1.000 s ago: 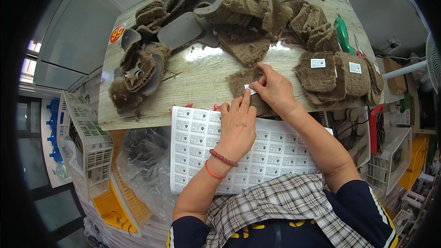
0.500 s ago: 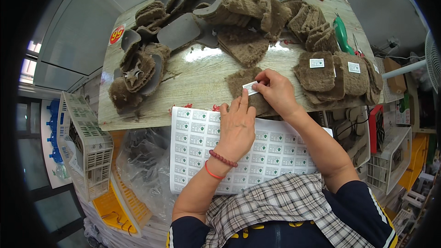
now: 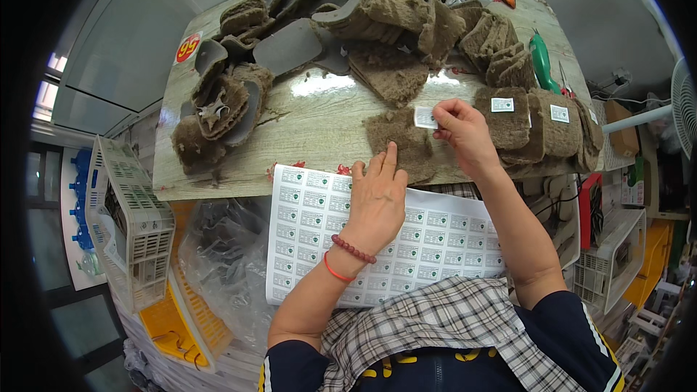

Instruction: The person repeatedly picks up brown fuzzy slippers from a table, peels individual labels from a sheet, and sticks them onto the slippers. The person handles the slippers one at a time and places each labeled slipper back on the table.

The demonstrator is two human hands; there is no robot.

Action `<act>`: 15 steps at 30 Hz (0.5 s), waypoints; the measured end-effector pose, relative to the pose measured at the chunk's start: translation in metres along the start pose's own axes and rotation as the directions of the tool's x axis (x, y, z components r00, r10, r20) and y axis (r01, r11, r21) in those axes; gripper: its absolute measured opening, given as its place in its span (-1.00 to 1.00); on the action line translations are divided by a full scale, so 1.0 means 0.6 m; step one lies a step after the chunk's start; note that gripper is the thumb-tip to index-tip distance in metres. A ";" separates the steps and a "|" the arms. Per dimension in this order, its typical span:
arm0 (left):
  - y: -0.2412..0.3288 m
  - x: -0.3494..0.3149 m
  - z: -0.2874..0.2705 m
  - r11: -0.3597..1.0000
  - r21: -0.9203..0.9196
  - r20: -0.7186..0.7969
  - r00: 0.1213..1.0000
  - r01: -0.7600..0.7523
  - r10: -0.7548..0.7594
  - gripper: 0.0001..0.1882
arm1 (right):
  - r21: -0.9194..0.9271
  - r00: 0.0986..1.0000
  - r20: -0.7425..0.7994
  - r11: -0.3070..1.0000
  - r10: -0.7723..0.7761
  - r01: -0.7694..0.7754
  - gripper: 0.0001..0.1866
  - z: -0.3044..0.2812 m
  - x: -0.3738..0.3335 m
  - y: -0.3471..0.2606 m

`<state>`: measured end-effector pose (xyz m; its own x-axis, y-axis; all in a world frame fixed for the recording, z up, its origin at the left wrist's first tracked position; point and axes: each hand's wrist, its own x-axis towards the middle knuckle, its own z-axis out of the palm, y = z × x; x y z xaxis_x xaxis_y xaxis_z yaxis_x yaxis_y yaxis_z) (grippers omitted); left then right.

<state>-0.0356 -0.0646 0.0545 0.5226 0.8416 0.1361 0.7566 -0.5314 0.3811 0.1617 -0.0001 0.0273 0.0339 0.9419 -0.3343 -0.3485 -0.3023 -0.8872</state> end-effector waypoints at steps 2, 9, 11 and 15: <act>0.001 0.000 0.000 1.000 -0.014 -0.011 1.000 -0.002 0.002 -0.93 | -0.134 0.999 0.050 0.991 -0.016 0.023 -0.91 0.014 0.005 0.008; 0.007 0.000 -0.007 0.999 -0.039 0.019 0.999 0.037 -0.036 -0.88 | -0.475 0.992 0.041 0.871 -0.122 0.127 -0.87 0.032 0.017 0.048; 0.008 0.000 -0.009 0.997 -0.051 0.041 0.998 0.053 -0.051 -0.88 | -0.517 0.992 0.040 0.847 -0.122 0.125 -0.86 0.034 0.018 0.051; 0.007 -0.001 -0.006 0.996 -0.059 0.046 0.997 0.061 -0.058 -0.88 | -0.587 0.989 0.011 0.799 -0.150 0.128 -0.84 0.037 0.017 0.056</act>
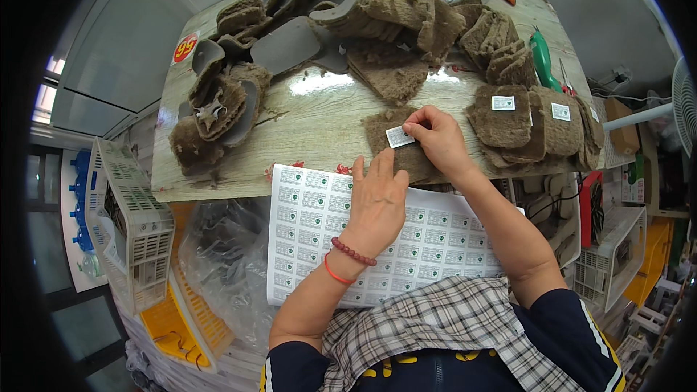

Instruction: The person repeatedly picks up brown fuzzy slippers from a table, peels individual labels from a sheet, and sticks them onto the slippers. The person handles the slippers one at a time and places each labeled slipper back on the table.

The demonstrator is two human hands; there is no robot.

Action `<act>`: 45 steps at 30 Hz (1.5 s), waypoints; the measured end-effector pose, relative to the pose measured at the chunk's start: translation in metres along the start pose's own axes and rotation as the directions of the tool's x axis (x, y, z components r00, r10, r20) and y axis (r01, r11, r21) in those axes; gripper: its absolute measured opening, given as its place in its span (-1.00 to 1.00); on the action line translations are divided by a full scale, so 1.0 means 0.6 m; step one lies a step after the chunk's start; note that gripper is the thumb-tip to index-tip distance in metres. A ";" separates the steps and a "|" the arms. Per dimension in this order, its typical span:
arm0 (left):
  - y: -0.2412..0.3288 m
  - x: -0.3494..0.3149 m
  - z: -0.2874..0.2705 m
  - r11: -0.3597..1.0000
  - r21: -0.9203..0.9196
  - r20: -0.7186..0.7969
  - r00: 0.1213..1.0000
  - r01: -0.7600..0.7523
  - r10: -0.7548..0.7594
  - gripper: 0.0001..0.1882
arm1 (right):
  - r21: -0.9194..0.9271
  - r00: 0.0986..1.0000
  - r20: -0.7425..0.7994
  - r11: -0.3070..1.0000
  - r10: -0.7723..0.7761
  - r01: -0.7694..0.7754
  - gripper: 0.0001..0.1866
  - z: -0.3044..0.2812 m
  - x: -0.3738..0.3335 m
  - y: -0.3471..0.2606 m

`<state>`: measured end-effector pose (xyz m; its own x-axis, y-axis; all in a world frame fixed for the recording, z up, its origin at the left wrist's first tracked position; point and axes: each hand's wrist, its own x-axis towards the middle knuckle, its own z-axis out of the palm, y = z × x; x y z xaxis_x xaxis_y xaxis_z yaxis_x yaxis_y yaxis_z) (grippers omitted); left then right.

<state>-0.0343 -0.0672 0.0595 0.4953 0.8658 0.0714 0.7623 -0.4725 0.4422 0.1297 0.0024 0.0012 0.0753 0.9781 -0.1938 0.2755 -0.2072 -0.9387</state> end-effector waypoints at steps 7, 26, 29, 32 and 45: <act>-0.004 0.003 0.000 0.997 0.069 -0.009 0.999 -0.035 0.035 -0.91 | -0.095 0.998 -0.057 0.995 -0.027 0.022 -0.82 0.006 -0.010 -0.013; -0.016 0.012 -0.002 0.996 0.054 0.031 0.997 -0.075 0.073 -0.95 | -0.356 0.962 -0.126 0.916 -0.244 0.186 -0.58 0.015 -0.042 -0.045; -0.017 0.012 0.001 0.994 0.068 0.024 0.996 -0.084 0.083 -0.95 | -0.352 0.961 -0.082 0.910 -0.264 0.220 -0.39 0.014 -0.040 -0.034; -0.018 0.011 0.003 0.993 0.083 0.009 0.996 -0.089 0.089 -0.95 | -0.419 0.919 -0.178 0.872 -0.351 0.252 -0.40 0.012 -0.040 -0.033; -0.027 0.015 0.009 0.997 0.059 0.052 0.997 -0.055 0.052 -0.91 | -0.448 0.976 -0.187 0.894 -0.110 0.015 -0.64 -0.003 -0.016 -0.042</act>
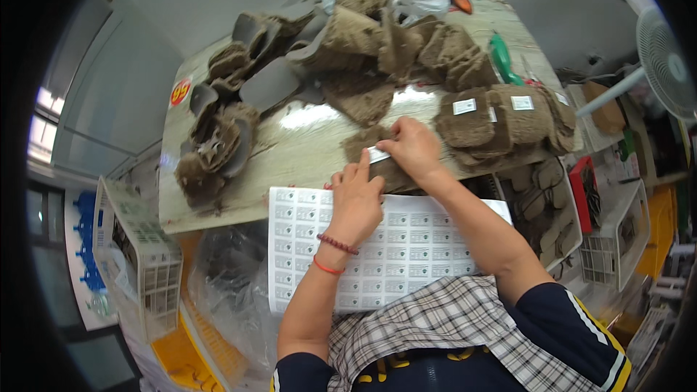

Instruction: The person repeatedly picks up brown fuzzy slippers from a table, peels individual labels from a sheet, and sticks them onto the slippers. The person handles the slippers one at a time and places each labeled slipper back on the table.

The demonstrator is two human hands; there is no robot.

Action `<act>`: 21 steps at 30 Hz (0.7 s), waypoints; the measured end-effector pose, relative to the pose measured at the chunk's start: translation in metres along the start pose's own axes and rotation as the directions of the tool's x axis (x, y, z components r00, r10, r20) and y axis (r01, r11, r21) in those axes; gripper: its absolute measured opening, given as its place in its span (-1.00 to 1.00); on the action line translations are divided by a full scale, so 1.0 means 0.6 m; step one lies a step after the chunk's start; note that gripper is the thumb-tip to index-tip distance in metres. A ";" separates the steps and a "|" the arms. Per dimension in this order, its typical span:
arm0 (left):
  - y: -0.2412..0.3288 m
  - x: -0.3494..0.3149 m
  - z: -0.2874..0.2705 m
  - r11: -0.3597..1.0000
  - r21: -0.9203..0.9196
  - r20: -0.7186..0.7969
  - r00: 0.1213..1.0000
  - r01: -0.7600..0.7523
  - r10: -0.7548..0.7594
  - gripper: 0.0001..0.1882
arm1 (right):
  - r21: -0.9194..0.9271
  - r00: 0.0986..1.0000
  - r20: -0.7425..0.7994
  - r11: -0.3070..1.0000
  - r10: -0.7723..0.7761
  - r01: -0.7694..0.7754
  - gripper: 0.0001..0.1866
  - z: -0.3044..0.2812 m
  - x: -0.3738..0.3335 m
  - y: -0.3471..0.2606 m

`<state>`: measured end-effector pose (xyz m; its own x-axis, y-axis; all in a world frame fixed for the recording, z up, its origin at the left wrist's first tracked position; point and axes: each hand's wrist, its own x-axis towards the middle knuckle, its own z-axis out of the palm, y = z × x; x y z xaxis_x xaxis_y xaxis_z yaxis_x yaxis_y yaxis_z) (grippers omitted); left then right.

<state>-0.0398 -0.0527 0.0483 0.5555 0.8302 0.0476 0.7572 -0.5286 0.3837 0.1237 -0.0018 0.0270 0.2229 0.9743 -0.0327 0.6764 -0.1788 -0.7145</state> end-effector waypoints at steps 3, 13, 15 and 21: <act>0.003 -0.008 0.011 1.000 -0.006 -0.044 0.999 0.020 -0.020 -0.90 | -0.070 0.962 -0.186 0.979 -0.199 0.189 -0.66 0.019 -0.008 0.012; 0.008 -0.039 0.005 0.991 -0.133 -0.213 0.977 -0.020 -0.008 -0.91 | 0.465 0.956 -0.283 0.862 -0.074 0.204 -0.63 -0.177 0.043 0.060; 0.012 -0.042 -0.005 0.989 -0.144 -0.211 0.977 -0.008 -0.023 -0.91 | 0.066 0.941 -0.331 0.993 -0.068 0.095 -0.61 -0.232 0.062 0.085; 0.015 -0.055 -0.009 0.986 -0.164 -0.211 0.976 0.012 -0.047 -0.93 | -0.211 0.761 -0.174 0.779 -0.625 0.591 -0.62 -0.140 0.070 0.029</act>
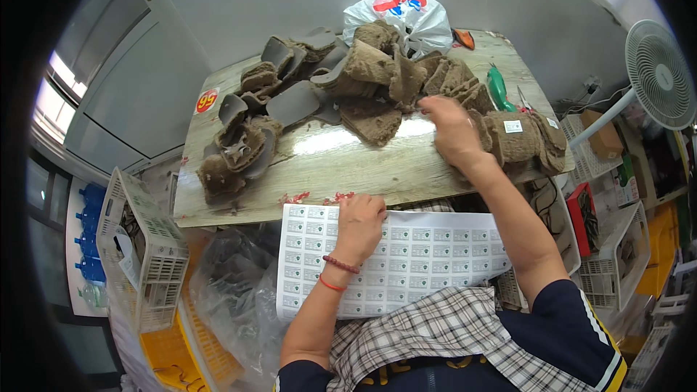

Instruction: The person repeatedly picks up brown fuzzy slippers from a table, peels individual labels from a sheet, and sticks them onto the slippers. The person handles the slippers one at a time and places each labeled slipper back on the table.

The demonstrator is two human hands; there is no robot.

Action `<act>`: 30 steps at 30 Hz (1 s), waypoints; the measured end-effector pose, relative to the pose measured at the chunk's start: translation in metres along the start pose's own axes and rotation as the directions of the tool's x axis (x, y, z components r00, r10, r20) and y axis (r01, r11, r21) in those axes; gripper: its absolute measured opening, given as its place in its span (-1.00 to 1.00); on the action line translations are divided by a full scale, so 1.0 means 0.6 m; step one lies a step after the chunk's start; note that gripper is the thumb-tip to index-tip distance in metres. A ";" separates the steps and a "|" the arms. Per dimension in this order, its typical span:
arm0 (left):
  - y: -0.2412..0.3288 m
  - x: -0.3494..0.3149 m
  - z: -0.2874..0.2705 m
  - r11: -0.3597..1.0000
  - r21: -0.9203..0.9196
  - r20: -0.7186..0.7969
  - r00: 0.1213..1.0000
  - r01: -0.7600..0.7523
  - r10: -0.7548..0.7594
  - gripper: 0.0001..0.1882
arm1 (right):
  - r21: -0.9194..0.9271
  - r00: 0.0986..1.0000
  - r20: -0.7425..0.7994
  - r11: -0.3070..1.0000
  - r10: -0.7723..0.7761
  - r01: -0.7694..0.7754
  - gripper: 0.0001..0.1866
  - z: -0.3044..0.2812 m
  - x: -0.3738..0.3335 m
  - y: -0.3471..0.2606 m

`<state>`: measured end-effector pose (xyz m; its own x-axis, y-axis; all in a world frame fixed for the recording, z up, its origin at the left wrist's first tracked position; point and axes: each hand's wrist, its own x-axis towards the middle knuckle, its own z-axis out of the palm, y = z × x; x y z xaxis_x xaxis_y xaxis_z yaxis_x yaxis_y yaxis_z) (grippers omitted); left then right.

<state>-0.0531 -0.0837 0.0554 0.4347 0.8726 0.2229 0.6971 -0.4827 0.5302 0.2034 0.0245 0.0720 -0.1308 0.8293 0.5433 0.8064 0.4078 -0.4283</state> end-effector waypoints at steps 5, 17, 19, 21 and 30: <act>0.005 0.002 -0.012 0.999 -0.038 0.002 1.000 -0.012 0.012 -0.93 | 0.056 0.977 0.196 0.994 0.080 -0.093 -0.65 0.144 0.023 -0.026; 0.016 -0.017 -0.043 0.999 -0.036 -0.050 0.999 -0.020 0.018 -0.92 | 0.190 0.739 0.489 0.883 -0.464 0.429 -0.50 0.111 -0.008 -0.033; 0.022 -0.012 -0.048 0.998 -0.050 -0.040 0.999 -0.035 0.033 -0.93 | 0.261 0.705 0.475 0.849 -0.527 0.459 -0.61 0.089 0.007 0.000; 0.030 -0.005 -0.047 0.996 -0.073 -0.032 0.998 -0.050 0.048 -0.93 | 0.321 0.671 0.485 0.828 -0.560 0.459 -0.73 0.075 0.026 0.015; 0.004 0.014 -0.024 0.996 -0.032 0.006 0.996 -0.088 0.088 -0.91 | 0.186 0.948 0.290 0.979 -0.134 0.081 -0.62 0.080 -0.048 -0.081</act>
<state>-0.0559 -0.0764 0.0705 0.4976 0.8262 0.2642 0.6375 -0.5549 0.5346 0.1405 -0.0010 0.0426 -0.3991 0.8422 0.3625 0.6716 0.5377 -0.5098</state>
